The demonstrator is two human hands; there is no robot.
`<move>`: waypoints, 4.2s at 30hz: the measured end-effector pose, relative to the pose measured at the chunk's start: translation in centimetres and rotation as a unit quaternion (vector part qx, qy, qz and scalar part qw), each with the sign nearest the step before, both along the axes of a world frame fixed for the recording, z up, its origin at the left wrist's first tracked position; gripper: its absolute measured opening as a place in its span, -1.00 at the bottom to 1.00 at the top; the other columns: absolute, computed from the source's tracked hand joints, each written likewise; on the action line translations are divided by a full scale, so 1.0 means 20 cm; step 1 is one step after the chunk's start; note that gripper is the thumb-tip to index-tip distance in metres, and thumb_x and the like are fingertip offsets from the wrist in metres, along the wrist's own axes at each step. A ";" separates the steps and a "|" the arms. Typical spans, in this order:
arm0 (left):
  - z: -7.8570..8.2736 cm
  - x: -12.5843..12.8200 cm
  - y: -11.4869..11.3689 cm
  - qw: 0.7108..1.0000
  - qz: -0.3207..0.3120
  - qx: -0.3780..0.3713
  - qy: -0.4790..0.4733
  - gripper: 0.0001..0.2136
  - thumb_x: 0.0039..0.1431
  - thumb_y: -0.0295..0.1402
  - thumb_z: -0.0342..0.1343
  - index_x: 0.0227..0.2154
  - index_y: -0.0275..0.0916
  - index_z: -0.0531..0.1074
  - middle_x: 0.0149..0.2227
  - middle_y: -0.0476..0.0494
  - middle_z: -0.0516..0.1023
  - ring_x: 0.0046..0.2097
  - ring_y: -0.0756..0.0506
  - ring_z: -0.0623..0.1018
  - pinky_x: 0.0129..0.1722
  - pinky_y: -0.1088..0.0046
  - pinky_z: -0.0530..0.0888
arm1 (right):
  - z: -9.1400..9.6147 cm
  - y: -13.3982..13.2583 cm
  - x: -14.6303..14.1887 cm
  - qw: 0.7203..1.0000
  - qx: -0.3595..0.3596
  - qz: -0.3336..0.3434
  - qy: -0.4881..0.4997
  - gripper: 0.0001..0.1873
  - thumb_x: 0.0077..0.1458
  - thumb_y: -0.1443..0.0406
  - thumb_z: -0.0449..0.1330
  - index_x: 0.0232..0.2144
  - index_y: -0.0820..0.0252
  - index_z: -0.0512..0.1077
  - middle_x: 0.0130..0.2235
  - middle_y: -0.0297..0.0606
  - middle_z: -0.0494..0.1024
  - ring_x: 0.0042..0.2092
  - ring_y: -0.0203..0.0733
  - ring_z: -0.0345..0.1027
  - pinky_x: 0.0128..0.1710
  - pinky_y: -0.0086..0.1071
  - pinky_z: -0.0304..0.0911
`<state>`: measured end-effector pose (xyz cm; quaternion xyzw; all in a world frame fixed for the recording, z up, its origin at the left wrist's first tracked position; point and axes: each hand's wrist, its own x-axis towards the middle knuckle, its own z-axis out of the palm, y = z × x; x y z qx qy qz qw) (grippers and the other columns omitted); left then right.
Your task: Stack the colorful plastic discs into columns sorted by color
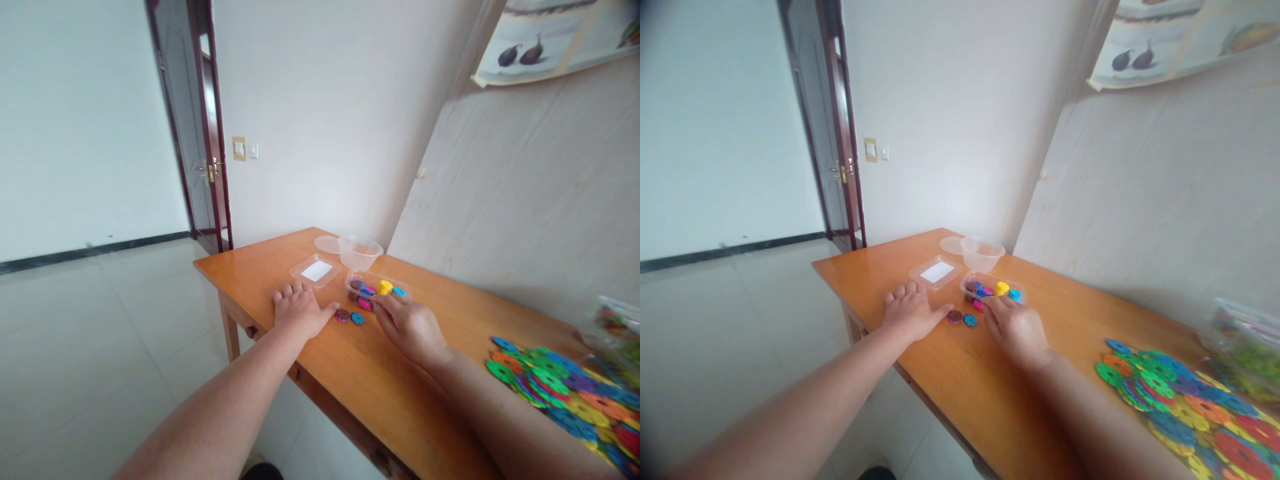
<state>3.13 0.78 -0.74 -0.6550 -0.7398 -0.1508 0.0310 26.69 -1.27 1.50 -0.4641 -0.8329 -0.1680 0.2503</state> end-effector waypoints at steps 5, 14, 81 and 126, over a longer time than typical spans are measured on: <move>0.00 0.00 -0.01 1.000 0.002 0.010 0.007 -0.12 -0.03 0.37 -0.25 0.04 -0.32 0.38 0.06 -0.47 0.42 0.08 -0.40 0.34 0.05 -0.01 0.21 | -0.04 -0.04 -0.11 0.991 -0.105 0.007 -0.081 -0.72 0.29 0.16 0.01 -0.22 0.12 0.49 -0.20 -0.19 0.61 -0.19 -0.16 0.47 -0.26 -0.36 0.25; 0.02 -0.01 -0.01 1.000 0.001 -0.006 0.009 -0.13 -0.03 0.37 -0.25 0.05 -0.28 0.37 0.09 -0.46 0.41 0.10 -0.39 0.33 0.05 0.02 0.21 | -0.04 -0.02 -0.09 0.996 -0.044 0.002 -0.083 -0.66 0.33 0.22 -0.06 -0.32 0.16 0.48 -0.30 -0.20 0.59 -0.27 -0.18 0.45 -0.31 -0.37 0.19; -0.04 -0.01 0.02 1.000 0.000 0.026 0.013 -0.05 -0.08 0.42 -0.30 0.06 -0.32 0.37 0.05 -0.47 0.43 0.06 -0.39 0.34 0.02 -0.01 0.22 | 0.02 0.03 -0.01 0.997 0.011 -0.047 0.062 -0.68 0.31 0.25 -0.02 -0.01 0.12 0.44 -0.14 -0.18 0.61 -0.19 -0.16 0.49 -0.28 -0.38 0.26; 0.00 0.00 0.00 1.000 -0.002 -0.009 0.007 -0.03 -0.12 0.43 -0.26 0.13 -0.29 0.32 0.13 -0.49 0.37 0.13 -0.42 0.30 0.06 0.00 0.18 | -0.02 -0.01 -0.08 0.998 -0.030 0.055 -0.002 -0.68 0.31 0.22 0.02 0.01 0.11 0.45 -0.13 -0.16 0.59 -0.14 -0.17 0.45 -0.18 -0.37 0.26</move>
